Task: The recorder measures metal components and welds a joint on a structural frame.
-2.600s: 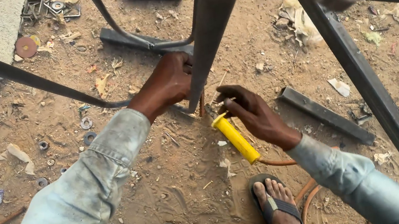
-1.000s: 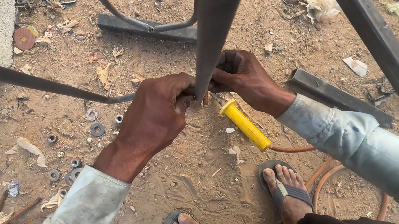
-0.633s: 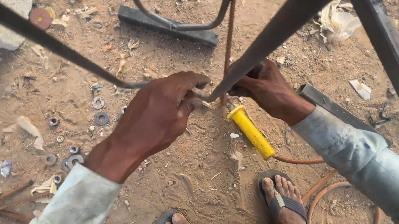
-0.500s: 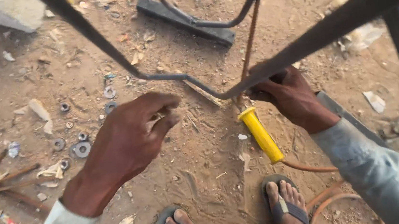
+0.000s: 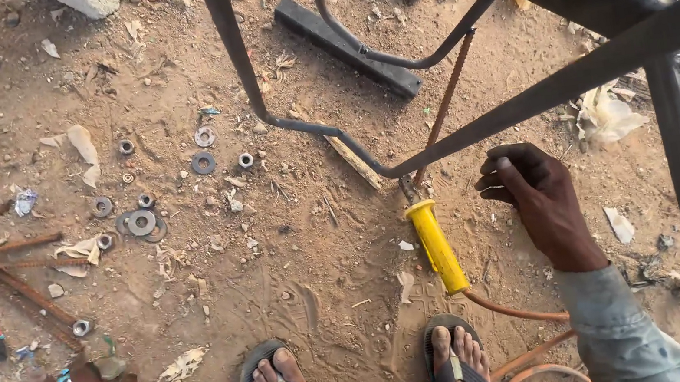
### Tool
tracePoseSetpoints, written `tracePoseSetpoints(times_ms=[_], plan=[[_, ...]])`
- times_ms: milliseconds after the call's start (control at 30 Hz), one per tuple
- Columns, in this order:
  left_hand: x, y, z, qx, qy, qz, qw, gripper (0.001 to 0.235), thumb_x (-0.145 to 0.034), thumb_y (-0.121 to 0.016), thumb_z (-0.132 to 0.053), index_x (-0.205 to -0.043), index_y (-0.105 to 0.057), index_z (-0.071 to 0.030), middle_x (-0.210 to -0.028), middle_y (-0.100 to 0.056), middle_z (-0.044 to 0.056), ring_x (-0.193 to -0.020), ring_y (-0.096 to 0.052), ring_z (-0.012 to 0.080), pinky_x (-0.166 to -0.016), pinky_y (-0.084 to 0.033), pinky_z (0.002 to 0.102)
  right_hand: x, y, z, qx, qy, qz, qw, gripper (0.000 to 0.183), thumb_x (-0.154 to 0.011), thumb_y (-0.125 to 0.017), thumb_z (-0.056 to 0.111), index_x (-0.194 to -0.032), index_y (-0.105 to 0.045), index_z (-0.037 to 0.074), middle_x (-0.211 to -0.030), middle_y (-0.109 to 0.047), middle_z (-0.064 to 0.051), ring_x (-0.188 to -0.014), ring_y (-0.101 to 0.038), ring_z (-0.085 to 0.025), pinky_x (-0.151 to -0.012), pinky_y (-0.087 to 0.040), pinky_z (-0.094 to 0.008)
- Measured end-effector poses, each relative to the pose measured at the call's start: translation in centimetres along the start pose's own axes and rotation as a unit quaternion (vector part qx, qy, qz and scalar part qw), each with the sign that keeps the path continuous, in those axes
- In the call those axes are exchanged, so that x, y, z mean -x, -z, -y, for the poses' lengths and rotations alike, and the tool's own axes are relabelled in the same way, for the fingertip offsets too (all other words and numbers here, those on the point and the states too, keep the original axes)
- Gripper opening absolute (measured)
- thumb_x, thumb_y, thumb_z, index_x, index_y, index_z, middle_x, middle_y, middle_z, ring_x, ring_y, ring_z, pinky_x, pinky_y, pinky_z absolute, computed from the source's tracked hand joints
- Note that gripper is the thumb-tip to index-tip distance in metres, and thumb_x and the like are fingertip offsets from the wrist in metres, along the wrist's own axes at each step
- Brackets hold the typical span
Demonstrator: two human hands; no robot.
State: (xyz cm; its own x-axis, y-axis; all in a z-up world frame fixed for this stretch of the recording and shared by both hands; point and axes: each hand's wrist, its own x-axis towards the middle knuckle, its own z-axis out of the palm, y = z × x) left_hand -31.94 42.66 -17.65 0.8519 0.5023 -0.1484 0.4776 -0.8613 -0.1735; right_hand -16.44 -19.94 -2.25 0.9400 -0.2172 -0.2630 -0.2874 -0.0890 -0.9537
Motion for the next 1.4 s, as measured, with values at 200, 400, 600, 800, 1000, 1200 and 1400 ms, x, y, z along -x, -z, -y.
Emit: tracePoseSetpoints(times_ms=[200,400,600,800,1000,1200,1400], plan=[[-2.2,0.1,3.1,0.170,0.019,0.021,0.985,0.075,-0.075,-0.080,-0.015,-0.147,-0.062,-0.018,-0.153,-0.039,0.032,-0.126,-0.051,0.0558,-0.106,-0.048,0.060,0.7,0.6,-0.1,0.006,0.017,0.019,1.000,0.025,-0.104,-0.056,0.017,-0.121,-0.062,-0.001,-0.106,-0.070,-0.012,-0.094,-0.072,-0.021,-0.085,-0.064,-0.035],[-5.4,2.9,1.2,0.127,0.031,0.113,0.985,0.076,-0.078,-0.082,-0.037,-0.144,-0.055,-0.011,-0.122,-0.061,0.029,-0.102,-0.070,0.0477,-0.087,-0.058,0.057,2.4,0.2,-1.7,0.010,0.017,0.045,0.999,0.026,-0.102,-0.060,0.020,-0.119,-0.064,0.000,-0.104,-0.071,-0.012,-0.094,-0.072,-0.020,-0.084,-0.063,-0.037],[1.1,19.1,-18.5,0.334,-0.178,0.492,0.784,0.051,-0.090,-0.056,-0.050,-0.132,-0.059,-0.020,-0.109,-0.071,0.017,-0.091,-0.078,0.0306,-0.082,-0.065,0.046,7.4,-6.0,-1.8,0.117,-0.063,0.282,0.950,0.059,-0.087,-0.066,0.051,-0.126,-0.066,0.006,-0.118,-0.076,-0.011,-0.105,-0.077,-0.025,-0.091,-0.066,-0.041],[6.4,28.0,-30.9,0.315,-0.513,0.469,0.647,0.053,-0.076,-0.075,-0.024,-0.122,-0.050,-0.013,-0.116,-0.056,0.009,-0.110,-0.067,0.0288,-0.095,-0.061,0.042,10.5,-8.8,-5.0,0.033,0.099,0.366,0.925,0.074,-0.106,-0.044,0.050,-0.155,-0.031,-0.004,-0.144,-0.044,-0.020,-0.131,-0.045,-0.036,-0.102,-0.042,-0.048],[7.7,30.0,-34.1,0.295,-0.588,0.334,0.676,0.064,-0.071,-0.071,-0.012,-0.132,-0.053,-0.011,-0.119,-0.047,0.010,-0.114,-0.064,0.0276,-0.097,-0.058,0.039,9.2,-6.9,-5.3,-0.286,-0.164,0.122,0.936,0.047,-0.102,-0.056,0.033,-0.135,-0.058,0.000,-0.113,-0.070,-0.007,-0.101,-0.070,-0.018,-0.090,-0.060,-0.036],[9.5,27.6,-33.6,0.405,-0.560,0.303,0.656,0.085,-0.075,-0.070,0.000,-0.150,-0.030,-0.006,-0.139,-0.042,0.020,-0.139,-0.047,0.0377,-0.114,-0.044,0.046,8.5,-5.6,-3.4,-0.079,-0.033,0.108,0.990,0.036,-0.105,-0.060,0.032,-0.116,-0.075,0.001,-0.093,-0.070,-0.008,-0.080,-0.064,-0.013,-0.071,-0.058,-0.033],[9.0,28.7,-33.8,0.350,-0.457,0.436,0.692,0.107,-0.070,-0.057,0.009,-0.161,-0.004,-0.009,-0.156,-0.032,0.025,-0.143,-0.045,0.0390,-0.116,-0.041,0.047,7.9,-6.0,-0.4,-0.081,-0.049,0.213,0.972,0.035,-0.099,-0.062,0.037,-0.109,-0.068,0.003,-0.092,-0.070,-0.001,-0.084,-0.069,-0.010,-0.075,-0.065,-0.031]])
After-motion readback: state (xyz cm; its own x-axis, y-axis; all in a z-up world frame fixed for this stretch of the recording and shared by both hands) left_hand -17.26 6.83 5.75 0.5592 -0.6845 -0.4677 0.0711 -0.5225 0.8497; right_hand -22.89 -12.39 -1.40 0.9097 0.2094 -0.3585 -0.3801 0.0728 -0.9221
